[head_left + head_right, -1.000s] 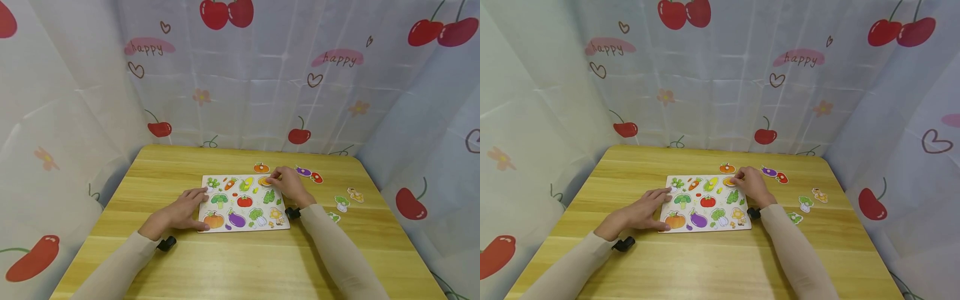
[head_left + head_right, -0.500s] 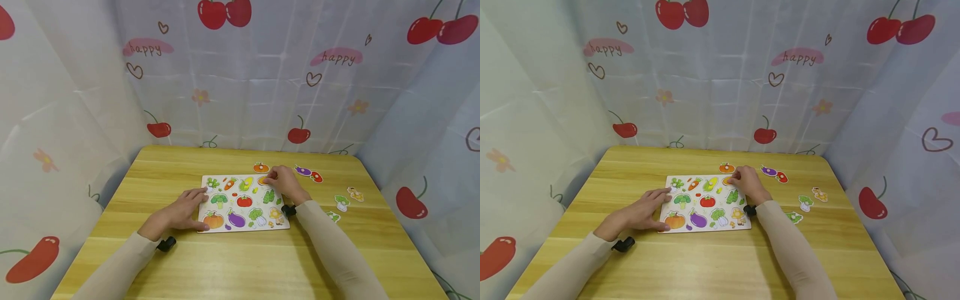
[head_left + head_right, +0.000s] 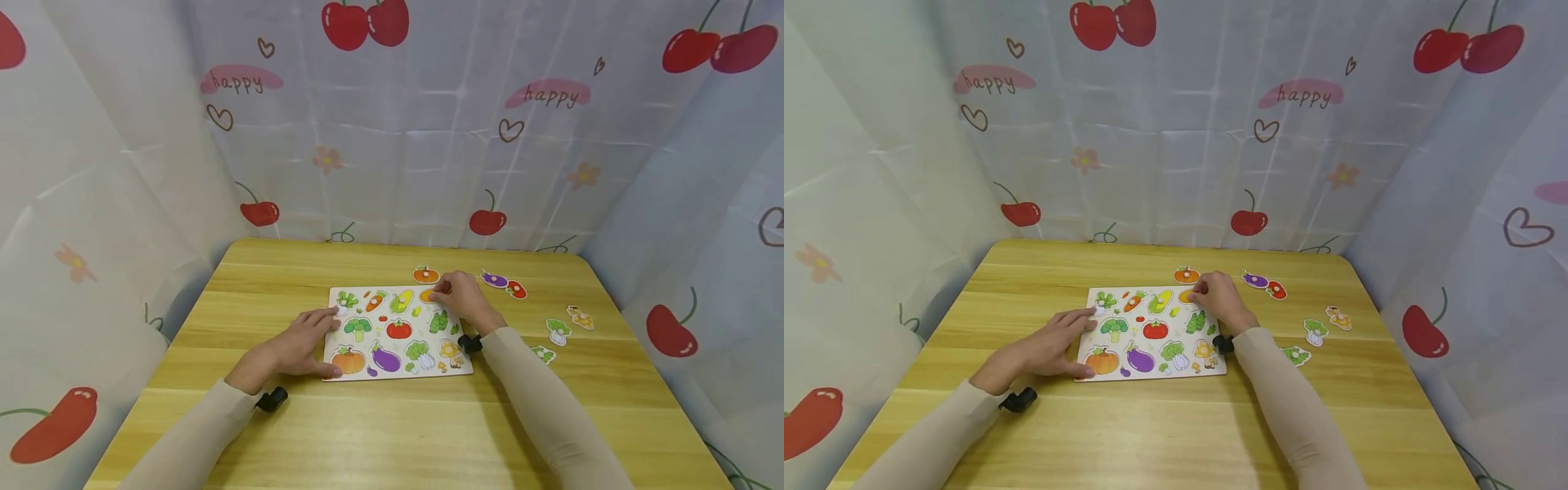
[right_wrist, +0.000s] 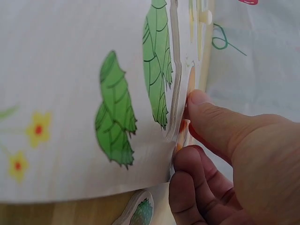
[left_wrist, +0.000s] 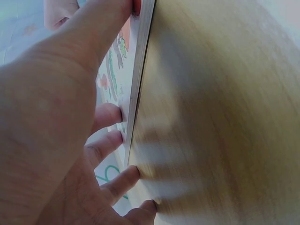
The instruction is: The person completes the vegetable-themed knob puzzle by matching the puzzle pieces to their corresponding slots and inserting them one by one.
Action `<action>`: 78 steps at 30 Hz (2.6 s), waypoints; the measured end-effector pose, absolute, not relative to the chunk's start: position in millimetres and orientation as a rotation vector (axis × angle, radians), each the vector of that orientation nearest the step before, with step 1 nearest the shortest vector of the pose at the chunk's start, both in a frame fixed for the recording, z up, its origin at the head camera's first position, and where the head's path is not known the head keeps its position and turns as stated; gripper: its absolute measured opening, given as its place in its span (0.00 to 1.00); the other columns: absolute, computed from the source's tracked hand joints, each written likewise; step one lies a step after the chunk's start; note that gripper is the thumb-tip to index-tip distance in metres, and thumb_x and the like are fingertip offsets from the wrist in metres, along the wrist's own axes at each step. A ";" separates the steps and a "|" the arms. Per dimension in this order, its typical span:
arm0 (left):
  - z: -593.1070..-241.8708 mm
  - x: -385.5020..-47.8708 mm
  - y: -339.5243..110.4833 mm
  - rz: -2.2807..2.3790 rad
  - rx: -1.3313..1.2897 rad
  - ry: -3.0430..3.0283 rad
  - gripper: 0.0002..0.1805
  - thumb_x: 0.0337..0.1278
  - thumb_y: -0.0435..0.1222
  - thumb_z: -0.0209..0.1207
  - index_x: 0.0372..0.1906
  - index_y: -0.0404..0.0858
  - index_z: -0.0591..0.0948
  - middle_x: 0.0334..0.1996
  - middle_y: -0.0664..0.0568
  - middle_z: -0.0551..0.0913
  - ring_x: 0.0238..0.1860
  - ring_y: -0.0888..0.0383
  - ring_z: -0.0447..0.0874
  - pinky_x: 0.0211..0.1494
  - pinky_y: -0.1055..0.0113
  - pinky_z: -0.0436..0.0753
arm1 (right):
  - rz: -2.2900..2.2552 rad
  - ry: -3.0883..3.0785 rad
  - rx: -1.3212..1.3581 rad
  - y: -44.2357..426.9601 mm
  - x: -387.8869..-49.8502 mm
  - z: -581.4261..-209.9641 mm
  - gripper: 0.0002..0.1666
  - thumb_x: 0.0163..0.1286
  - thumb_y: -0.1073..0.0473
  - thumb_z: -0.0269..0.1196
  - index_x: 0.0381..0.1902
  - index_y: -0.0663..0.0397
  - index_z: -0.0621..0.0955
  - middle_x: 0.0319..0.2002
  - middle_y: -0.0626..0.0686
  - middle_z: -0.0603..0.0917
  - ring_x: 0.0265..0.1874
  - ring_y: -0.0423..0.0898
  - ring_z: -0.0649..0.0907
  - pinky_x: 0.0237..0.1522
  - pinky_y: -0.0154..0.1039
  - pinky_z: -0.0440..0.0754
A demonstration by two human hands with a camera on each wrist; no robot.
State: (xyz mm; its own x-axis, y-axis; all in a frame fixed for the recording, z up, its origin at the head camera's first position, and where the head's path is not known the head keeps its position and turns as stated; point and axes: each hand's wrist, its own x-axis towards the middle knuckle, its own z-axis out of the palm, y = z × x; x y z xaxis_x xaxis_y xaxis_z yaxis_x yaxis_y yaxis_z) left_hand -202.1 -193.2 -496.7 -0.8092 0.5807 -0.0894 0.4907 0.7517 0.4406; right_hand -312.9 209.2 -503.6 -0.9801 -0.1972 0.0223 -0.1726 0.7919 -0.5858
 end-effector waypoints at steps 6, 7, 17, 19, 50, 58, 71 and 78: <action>-497.7 -202.1 -193.7 0.601 0.846 2.728 0.55 0.66 0.61 0.82 0.83 0.32 0.72 0.93 0.32 0.61 0.90 0.25 0.61 0.90 0.26 0.69 | -0.944 2.940 -0.313 208.5 -313.4 -503.7 0.09 0.80 0.54 0.79 0.47 0.53 0.94 0.43 0.54 0.92 0.44 0.52 0.84 0.50 0.42 0.86; -497.6 -201.9 -193.7 0.602 0.845 2.727 0.55 0.66 0.61 0.82 0.83 0.32 0.72 0.93 0.32 0.61 0.90 0.25 0.61 0.90 0.26 0.69 | -0.945 2.939 -0.314 208.6 -313.3 -503.6 0.09 0.80 0.54 0.79 0.47 0.53 0.94 0.43 0.54 0.92 0.44 0.51 0.84 0.50 0.42 0.86; -497.5 -201.0 -194.2 0.608 0.843 2.725 0.55 0.67 0.60 0.82 0.83 0.31 0.72 0.93 0.32 0.61 0.90 0.25 0.61 0.90 0.26 0.69 | -0.951 2.933 -0.299 208.9 -312.2 -504.4 0.08 0.81 0.55 0.79 0.49 0.53 0.94 0.43 0.55 0.91 0.45 0.52 0.84 0.50 0.42 0.85; -497.8 -201.1 -194.4 0.609 0.843 2.727 0.55 0.67 0.60 0.82 0.84 0.31 0.72 0.93 0.32 0.61 0.90 0.25 0.61 0.90 0.26 0.69 | -0.950 2.936 -0.302 209.1 -312.1 -504.7 0.08 0.81 0.55 0.78 0.49 0.53 0.94 0.43 0.55 0.91 0.45 0.52 0.83 0.50 0.42 0.85; -498.8 -202.8 -194.9 0.609 0.850 2.728 0.55 0.67 0.62 0.81 0.83 0.32 0.72 0.93 0.33 0.60 0.90 0.23 0.60 0.90 0.25 0.69 | -1.010 3.012 -0.368 244.8 -305.5 -494.9 0.11 0.85 0.57 0.74 0.53 0.58 0.94 0.53 0.62 0.94 0.52 0.59 0.89 0.60 0.58 0.93; -500.0 -203.6 -194.7 0.599 0.853 2.733 0.55 0.67 0.61 0.81 0.84 0.32 0.72 0.93 0.32 0.60 0.90 0.24 0.60 0.91 0.25 0.68 | -0.994 3.033 -0.331 263.4 -299.1 -494.2 0.12 0.84 0.55 0.75 0.55 0.58 0.94 0.55 0.62 0.94 0.50 0.59 0.90 0.60 0.58 0.92; -502.4 -204.5 -194.8 0.586 0.849 2.744 0.55 0.66 0.62 0.82 0.84 0.33 0.72 0.93 0.33 0.60 0.90 0.25 0.60 0.91 0.26 0.68 | -0.926 3.048 -0.542 300.7 -288.5 -496.7 0.14 0.83 0.57 0.76 0.58 0.61 0.94 0.55 0.65 0.92 0.49 0.62 0.93 0.57 0.64 0.94; -500.5 -203.3 -194.0 0.590 0.840 2.734 0.56 0.66 0.62 0.81 0.84 0.32 0.72 0.93 0.33 0.60 0.90 0.24 0.60 0.91 0.25 0.69 | -0.977 2.946 -0.633 318.8 -286.2 -505.1 0.14 0.81 0.58 0.78 0.59 0.57 0.93 0.56 0.59 0.96 0.54 0.59 0.93 0.60 0.61 0.92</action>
State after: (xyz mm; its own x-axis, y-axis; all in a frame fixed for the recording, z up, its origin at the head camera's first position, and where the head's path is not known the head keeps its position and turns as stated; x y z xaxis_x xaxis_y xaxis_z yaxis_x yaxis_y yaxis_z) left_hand -203.3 -194.0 -500.5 -0.8121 0.5764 -0.0908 0.4875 0.7557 0.4372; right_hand -286.2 318.8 -505.1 -0.9199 -0.3633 0.1478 -0.3796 0.7298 -0.5685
